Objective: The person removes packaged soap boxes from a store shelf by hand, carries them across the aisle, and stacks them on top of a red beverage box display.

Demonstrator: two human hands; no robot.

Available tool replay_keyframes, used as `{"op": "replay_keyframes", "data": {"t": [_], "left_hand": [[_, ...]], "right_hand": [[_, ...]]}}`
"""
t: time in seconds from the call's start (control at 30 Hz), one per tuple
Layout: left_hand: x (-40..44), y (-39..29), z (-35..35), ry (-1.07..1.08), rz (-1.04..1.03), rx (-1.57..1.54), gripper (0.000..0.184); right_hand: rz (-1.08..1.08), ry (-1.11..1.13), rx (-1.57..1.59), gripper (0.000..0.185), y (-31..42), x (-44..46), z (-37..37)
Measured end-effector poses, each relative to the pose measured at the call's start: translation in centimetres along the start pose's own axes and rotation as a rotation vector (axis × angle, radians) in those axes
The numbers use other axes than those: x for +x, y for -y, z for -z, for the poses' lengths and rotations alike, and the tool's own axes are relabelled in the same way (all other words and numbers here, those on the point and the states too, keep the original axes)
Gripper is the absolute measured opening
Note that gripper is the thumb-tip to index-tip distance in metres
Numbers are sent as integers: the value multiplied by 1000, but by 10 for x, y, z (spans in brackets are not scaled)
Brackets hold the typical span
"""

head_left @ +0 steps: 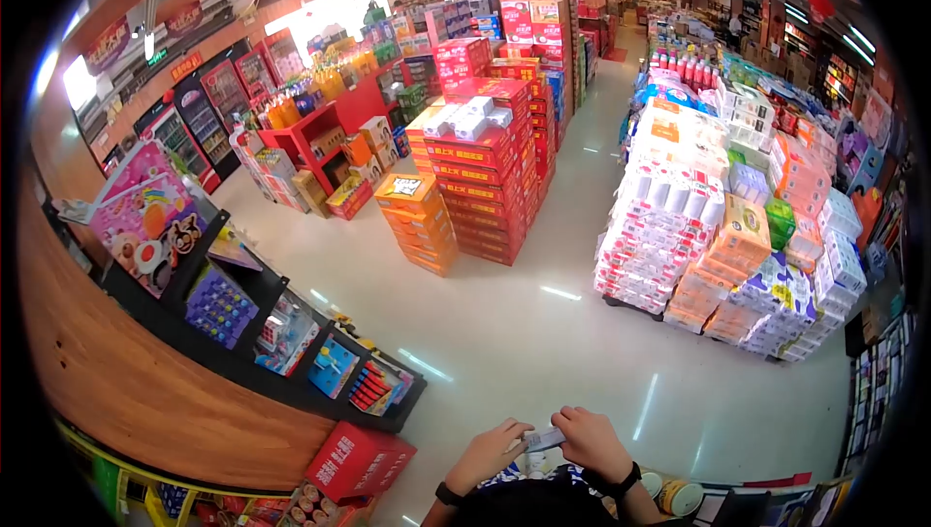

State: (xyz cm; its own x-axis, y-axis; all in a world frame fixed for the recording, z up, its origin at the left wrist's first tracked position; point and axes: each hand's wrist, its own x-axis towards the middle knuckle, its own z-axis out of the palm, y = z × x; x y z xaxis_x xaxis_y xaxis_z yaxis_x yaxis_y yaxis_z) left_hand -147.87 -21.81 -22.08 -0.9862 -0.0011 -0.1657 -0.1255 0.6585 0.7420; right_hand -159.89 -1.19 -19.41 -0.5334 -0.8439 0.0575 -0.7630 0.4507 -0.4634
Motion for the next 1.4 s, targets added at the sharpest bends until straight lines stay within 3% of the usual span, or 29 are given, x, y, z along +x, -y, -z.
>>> {"op": "replay_keyframes", "data": {"t": [0.2,0.33,0.73,0.87,1.0,1.23,1.3,1.37,1.4], "left_hand": [[79,44,38,27,-51,45,51],[141,91,60,-41,-143,-3,48],[293,173,218,50,-145,-58,40],[332,199,237,89,-282,152,47],[370,217,245,186,-298,31,43],[473,247,304,245,-264,213,37],[500,261,330,177,-251,307,37],[521,253,364,93,-165,364,22],[533,260,377,36,-220,364,20]], "right_hand": [[-43,45,-10,20,-43,88,-7],[-8,38,40,19,-61,159,-4],[14,44,27,20,-90,376,27],[-79,94,70,24,-111,400,14],[-122,166,81,28,-139,430,4],[-132,184,111,29,-196,541,-8],[-97,184,115,30,-209,587,-1],[-35,163,118,31,-222,635,9],[7,182,105,31,-230,658,12]]}}
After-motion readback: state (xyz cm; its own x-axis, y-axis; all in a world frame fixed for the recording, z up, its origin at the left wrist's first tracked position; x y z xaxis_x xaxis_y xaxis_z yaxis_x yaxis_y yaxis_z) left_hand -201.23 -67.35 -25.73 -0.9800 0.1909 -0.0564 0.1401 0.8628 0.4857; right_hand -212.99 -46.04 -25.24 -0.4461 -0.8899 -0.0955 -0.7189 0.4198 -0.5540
